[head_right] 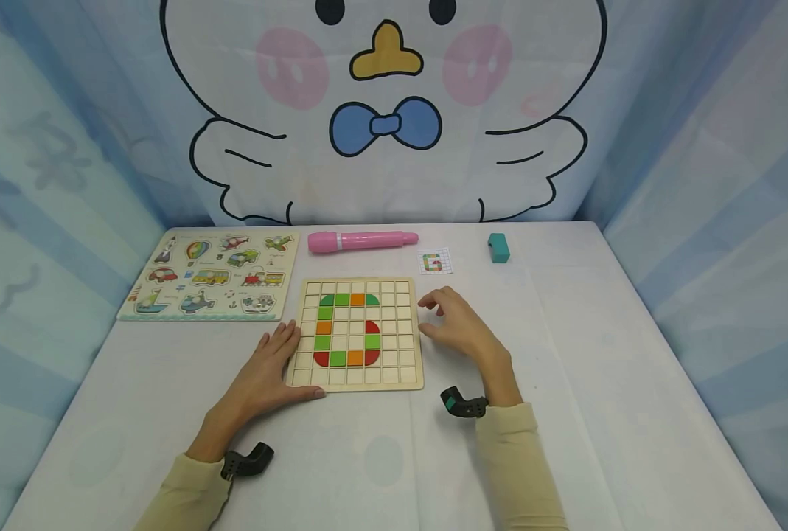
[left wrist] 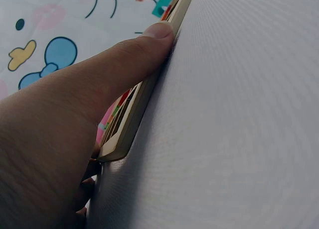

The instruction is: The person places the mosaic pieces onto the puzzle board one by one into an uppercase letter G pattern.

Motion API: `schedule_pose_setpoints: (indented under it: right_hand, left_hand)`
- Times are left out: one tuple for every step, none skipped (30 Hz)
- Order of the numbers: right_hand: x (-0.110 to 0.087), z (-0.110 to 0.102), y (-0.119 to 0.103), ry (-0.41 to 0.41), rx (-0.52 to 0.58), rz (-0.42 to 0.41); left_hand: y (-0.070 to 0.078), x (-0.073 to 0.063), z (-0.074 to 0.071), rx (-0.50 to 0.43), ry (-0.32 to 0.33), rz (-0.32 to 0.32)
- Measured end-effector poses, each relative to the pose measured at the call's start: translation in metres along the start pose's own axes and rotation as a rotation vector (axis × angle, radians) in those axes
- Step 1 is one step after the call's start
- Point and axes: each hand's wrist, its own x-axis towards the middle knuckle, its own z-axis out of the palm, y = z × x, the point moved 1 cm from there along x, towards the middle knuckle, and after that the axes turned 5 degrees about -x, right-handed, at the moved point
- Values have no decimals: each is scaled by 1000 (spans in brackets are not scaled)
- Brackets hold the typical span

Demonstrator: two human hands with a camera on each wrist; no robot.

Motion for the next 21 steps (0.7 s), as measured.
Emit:
schedule_pose_setpoints:
  right_hand:
    - [0,-1,2,-7,6,3]
    - [-1,-3,4,-13,14,4]
    - [-2,-4,6,-18,14,5]
    - [-2,-6,8,-23,17,5]
    - [-3,-7,10,-27,17,8]
    - [-4,-9,12,-32,16,13]
    - [-5,-10,13,-38,15,19]
    - [-6,-12,15,-47,16,29]
    - [-7,-13,17,-56,16,36]
    - [-8,-15,19,-69,21,47]
    - [-8,-16,22,-79,21,58]
    - [-9,-17,24,-91,23,71]
    - [-10,-19,26,-105,27,83]
    - [-11,-20,28,-118,29,92]
    - [-12,-20,30,-130,31,99]
    - [-13,-22,31,-144,34,111]
    - [-13,-22,33,-157,36,128]
    - [-14,-23,34,-173,40,147]
    - [-15,-24,36,-186,41,163]
    - [-15,-25,37,-199,38,178]
    - [-15,-25,38,-211,36,195]
  left_hand:
    - [0,0,0,-1,0,0]
    - [0,0,0,-1,1,0]
    - [0,0,0,-1,0,0]
    - [0,0,0,-1,0,0]
    - [0,0,0,-2,0,0]
    - [0,0,0,-2,0,0]
    - [0,0,-1,-2,-1,-1]
    - [0,0,-1,-1,-2,-1]
    - [1,0,-1,-1,-2,-2]
    - [1,0,-1,0,-3,-3]
    - [1,0,-1,0,-3,-3]
    - [1,0,-1,0,-3,-4]
    - [1,0,-1,-1,-3,-4]
    - [1,0,0,-1,-4,-5]
    - [1,0,0,0,-4,-5]
    - [0,0,0,1,-5,-5]
    - [0,0,0,1,-6,-5]
    - [0,0,0,1,-7,-5]
    - [-1,0,0,1,-9,-6]
    - [-1,0,0,3,-10,-7]
    - [-1,0,0,4,-10,-7]
